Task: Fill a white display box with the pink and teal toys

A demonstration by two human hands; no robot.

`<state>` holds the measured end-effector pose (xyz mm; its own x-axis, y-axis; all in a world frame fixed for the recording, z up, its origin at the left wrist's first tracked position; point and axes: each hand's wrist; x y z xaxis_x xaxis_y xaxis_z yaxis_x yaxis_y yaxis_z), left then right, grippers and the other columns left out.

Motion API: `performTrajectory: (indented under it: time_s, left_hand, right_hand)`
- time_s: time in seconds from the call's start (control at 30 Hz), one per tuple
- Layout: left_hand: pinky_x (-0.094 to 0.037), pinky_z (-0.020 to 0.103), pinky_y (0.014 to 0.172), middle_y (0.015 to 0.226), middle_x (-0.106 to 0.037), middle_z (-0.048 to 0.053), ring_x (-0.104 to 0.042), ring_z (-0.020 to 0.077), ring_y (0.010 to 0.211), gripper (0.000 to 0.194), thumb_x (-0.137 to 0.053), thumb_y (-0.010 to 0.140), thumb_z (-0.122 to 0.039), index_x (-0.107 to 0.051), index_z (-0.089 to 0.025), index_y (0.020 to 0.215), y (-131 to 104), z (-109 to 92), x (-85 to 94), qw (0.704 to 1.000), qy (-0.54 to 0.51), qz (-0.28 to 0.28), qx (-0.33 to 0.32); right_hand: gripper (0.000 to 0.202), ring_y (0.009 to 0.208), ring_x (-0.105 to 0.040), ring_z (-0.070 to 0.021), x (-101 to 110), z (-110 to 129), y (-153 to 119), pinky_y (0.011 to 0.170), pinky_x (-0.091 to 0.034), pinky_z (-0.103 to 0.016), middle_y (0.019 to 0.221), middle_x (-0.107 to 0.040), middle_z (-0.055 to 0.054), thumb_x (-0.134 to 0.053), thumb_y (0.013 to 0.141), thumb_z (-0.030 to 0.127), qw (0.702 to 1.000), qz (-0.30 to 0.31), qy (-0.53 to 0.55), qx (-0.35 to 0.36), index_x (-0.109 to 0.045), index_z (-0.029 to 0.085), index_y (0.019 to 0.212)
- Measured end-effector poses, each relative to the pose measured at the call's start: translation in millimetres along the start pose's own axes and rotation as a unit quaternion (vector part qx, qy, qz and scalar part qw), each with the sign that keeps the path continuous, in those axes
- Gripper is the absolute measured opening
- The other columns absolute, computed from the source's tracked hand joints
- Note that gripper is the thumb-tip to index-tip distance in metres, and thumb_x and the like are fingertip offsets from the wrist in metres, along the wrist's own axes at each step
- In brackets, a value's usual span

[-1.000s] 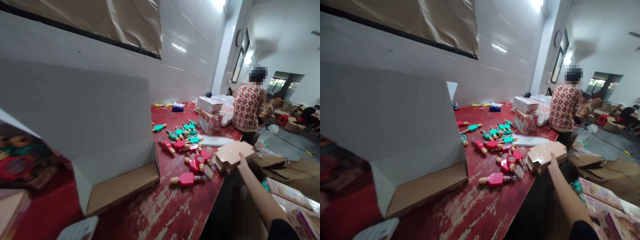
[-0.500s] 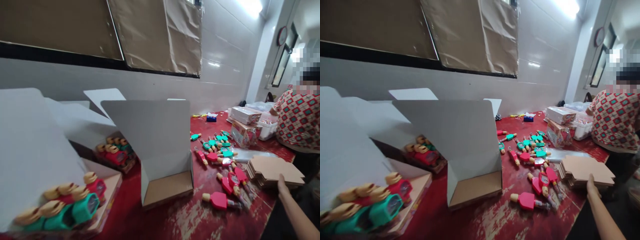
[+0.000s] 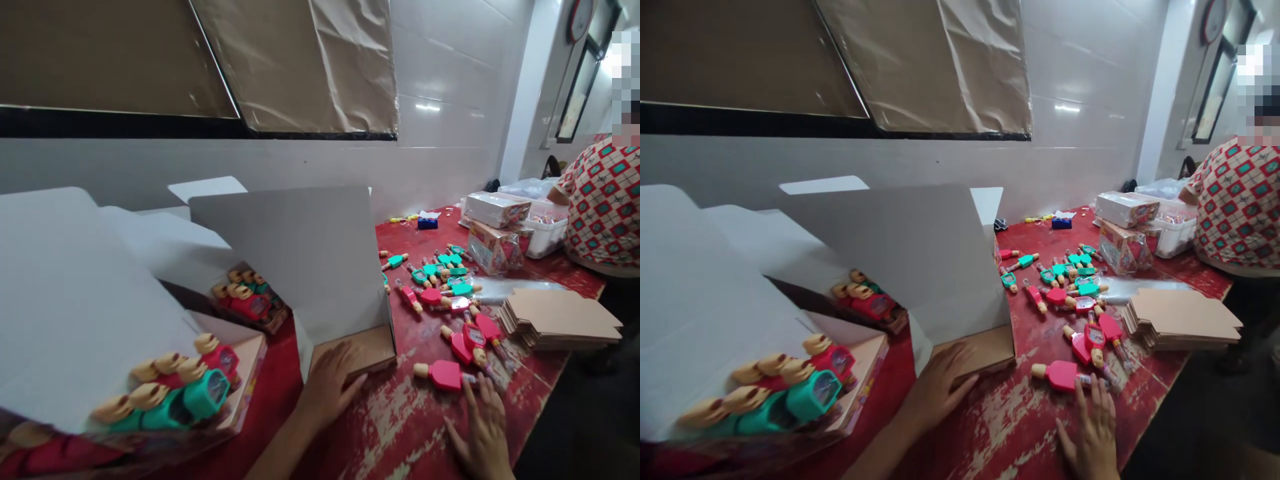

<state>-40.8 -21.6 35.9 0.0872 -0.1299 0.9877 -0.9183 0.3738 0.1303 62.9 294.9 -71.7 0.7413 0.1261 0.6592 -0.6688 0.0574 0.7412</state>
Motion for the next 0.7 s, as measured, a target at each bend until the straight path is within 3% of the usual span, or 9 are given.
performTrajectory:
  time_s: [0.1,0.2,0.3,0.4,0.5,0.6,0.63,0.7]
  left_hand:
    - [-0.027,0.043,0.114,0.146,-0.036,0.014,-0.032,0.0297,0.136,0.056,-0.037,0.092,-0.041,-0.044,-0.010,0.138,54.2,-16.3,-4.7,0.999,-0.007,0.030,0.011]
    - [-0.024,0.057,0.110,0.151,-0.026,0.014,-0.024,0.0369,0.138,0.059,-0.043,0.089,-0.035,-0.036,-0.014,0.143,63.9,-15.6,-19.8,0.998,-0.013,0.064,0.019]
    - [-0.018,0.065,0.106,0.153,-0.016,0.017,-0.016,0.0403,0.140,0.068,-0.045,0.087,-0.035,-0.024,-0.013,0.147,44.0,-11.4,-30.5,0.996,-0.005,0.074,0.048]
    - [-0.019,0.066,0.104,0.153,-0.013,0.019,-0.015,0.0409,0.140,0.076,-0.047,0.084,-0.047,-0.021,-0.013,0.148,18.7,-16.3,-29.3,0.993,-0.007,0.098,0.068]
    - [-0.021,0.064,0.107,0.154,-0.011,0.015,-0.014,0.0390,0.141,0.084,-0.050,0.080,-0.054,-0.019,-0.016,0.148,-7.7,-30.6,-24.9,0.985,0.009,0.144,0.091]
    - [-0.022,0.057,0.112,0.154,-0.014,0.011,-0.013,0.0352,0.142,0.083,-0.052,0.077,-0.053,-0.025,-0.017,0.147,-37.2,-38.6,-23.7,0.978,0.001,0.187,0.093]
    - [-0.024,0.052,0.113,0.154,-0.019,0.011,-0.017,0.0326,0.142,0.078,-0.050,0.079,-0.051,-0.030,-0.016,0.146,-47.0,-35.7,-22.9,0.982,-0.025,0.167,0.086]
    - [-0.030,0.042,0.114,0.149,-0.033,0.011,-0.030,0.0281,0.138,0.069,-0.045,0.082,-0.050,-0.039,-0.015,0.141,-64.7,-18.3,-17.2,0.992,-0.083,0.055,0.082]
  right_hand:
    - [0.075,0.136,-0.029,-0.0379,-5.9,1.4,0.2,0.100,-0.035,-0.054,0.150,-0.026,-0.019,-0.049,0.083,0.046,0.999,0.028,-0.035,-0.019,-0.022,0.019,0.147]
    - [0.069,0.138,-0.025,-0.0373,-8.7,-9.9,-3.3,0.101,-0.035,-0.054,0.151,-0.026,-0.018,-0.049,0.084,0.046,0.997,0.051,-0.044,-0.036,-0.031,0.016,0.143]
    - [0.057,0.140,-0.022,-0.0364,-6.4,-12.9,-3.9,0.103,-0.033,-0.053,0.149,-0.034,-0.013,-0.049,0.085,0.039,0.996,0.079,-0.050,-0.011,-0.042,0.020,0.138]
    - [0.054,0.138,-0.026,-0.0361,-3.7,-6.0,9.1,0.106,-0.031,-0.053,0.143,-0.043,-0.012,-0.050,0.085,0.035,0.991,0.125,-0.026,0.027,-0.046,0.020,0.137]
    - [0.057,0.136,-0.032,-0.0333,-6.3,8.7,38.3,0.109,-0.030,-0.050,0.142,-0.045,-0.013,-0.051,0.086,0.032,0.971,0.233,0.029,0.055,-0.042,0.017,0.140]
    - [0.051,0.129,-0.041,-0.0335,-13.6,26.7,74.2,0.107,-0.032,-0.050,0.139,-0.047,-0.018,-0.045,0.089,0.023,0.928,0.366,0.049,0.046,-0.043,0.009,0.138]
    - [0.046,0.123,-0.047,-0.0343,-15.9,31.9,85.0,0.102,-0.036,-0.050,0.133,-0.050,-0.022,-0.039,0.090,0.017,0.917,0.395,0.046,0.039,-0.047,0.005,0.134]
    - [0.040,0.106,-0.057,-0.0340,-17.6,39.1,102.9,0.088,-0.044,-0.048,0.115,-0.059,-0.027,-0.031,0.088,0.008,0.906,0.419,0.043,0.032,-0.056,0.000,0.118]
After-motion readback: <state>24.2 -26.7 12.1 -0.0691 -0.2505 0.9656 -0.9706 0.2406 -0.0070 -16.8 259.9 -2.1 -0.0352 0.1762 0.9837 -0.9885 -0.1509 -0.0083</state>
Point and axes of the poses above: each hand's wrist, its own y-axis towards the middle knuckle, its own x-axis out of the back of the hand, z = x × y
